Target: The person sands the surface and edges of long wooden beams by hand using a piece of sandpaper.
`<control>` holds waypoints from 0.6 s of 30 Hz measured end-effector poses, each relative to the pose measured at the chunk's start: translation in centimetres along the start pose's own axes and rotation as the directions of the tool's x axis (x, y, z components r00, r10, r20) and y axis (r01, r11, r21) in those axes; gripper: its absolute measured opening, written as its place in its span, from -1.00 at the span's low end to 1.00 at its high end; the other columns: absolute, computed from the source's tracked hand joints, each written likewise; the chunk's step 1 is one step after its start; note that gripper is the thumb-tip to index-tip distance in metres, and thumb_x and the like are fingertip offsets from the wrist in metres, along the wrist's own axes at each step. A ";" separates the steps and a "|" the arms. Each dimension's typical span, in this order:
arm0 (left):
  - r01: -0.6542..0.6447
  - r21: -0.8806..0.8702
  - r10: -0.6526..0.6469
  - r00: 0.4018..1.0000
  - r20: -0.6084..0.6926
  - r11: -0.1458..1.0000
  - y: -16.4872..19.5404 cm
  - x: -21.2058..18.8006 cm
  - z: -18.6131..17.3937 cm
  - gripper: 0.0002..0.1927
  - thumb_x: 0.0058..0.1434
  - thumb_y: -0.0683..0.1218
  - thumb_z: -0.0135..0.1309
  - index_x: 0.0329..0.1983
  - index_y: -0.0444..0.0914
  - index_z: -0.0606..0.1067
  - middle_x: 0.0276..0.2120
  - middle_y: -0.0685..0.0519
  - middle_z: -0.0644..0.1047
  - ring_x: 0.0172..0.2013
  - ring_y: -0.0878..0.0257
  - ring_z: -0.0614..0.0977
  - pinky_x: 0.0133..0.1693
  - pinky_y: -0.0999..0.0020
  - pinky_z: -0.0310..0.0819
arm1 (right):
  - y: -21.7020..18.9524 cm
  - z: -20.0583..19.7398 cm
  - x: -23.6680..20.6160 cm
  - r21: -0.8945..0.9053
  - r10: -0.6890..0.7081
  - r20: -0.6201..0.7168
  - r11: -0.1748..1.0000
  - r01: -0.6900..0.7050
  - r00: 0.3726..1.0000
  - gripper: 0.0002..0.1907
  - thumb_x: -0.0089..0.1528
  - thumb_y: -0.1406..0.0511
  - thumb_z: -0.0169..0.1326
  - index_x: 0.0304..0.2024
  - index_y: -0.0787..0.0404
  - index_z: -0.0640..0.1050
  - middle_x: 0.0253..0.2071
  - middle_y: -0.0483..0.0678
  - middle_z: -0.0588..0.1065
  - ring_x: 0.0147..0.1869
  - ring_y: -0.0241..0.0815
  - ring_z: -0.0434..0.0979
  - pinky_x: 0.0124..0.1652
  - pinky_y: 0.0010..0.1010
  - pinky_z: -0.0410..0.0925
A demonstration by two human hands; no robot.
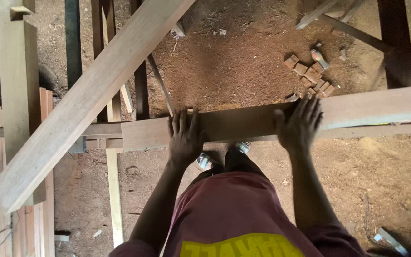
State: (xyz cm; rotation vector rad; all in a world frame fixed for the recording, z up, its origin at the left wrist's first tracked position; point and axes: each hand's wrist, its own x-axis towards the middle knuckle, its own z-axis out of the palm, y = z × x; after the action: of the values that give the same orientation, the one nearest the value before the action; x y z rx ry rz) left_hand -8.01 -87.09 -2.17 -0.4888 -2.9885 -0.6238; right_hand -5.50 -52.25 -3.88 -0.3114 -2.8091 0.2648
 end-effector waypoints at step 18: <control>-0.156 -0.025 0.153 0.984 -0.095 0.987 0.7 3.6 1.4 -0.59 0.30 0.14 0.07 -0.03 -0.24 0.60 -0.18 -0.12 0.67 -0.11 -0.06 0.66 0.01 -0.04 0.45 | -2.0 0.1 -1.7 0.052 -0.031 0.012 0.998 0.030 0.999 -0.17 0.45 -0.01 -0.03 0.46 0.53 0.13 0.49 0.48 0.10 0.56 0.40 0.03 0.35 0.27 -0.12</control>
State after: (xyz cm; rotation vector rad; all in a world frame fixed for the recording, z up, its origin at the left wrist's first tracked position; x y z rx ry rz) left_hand -11.22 -84.84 -2.77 -0.6671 -2.8232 -0.6629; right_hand -4.31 -54.60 -3.98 -0.2553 -2.8120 0.3335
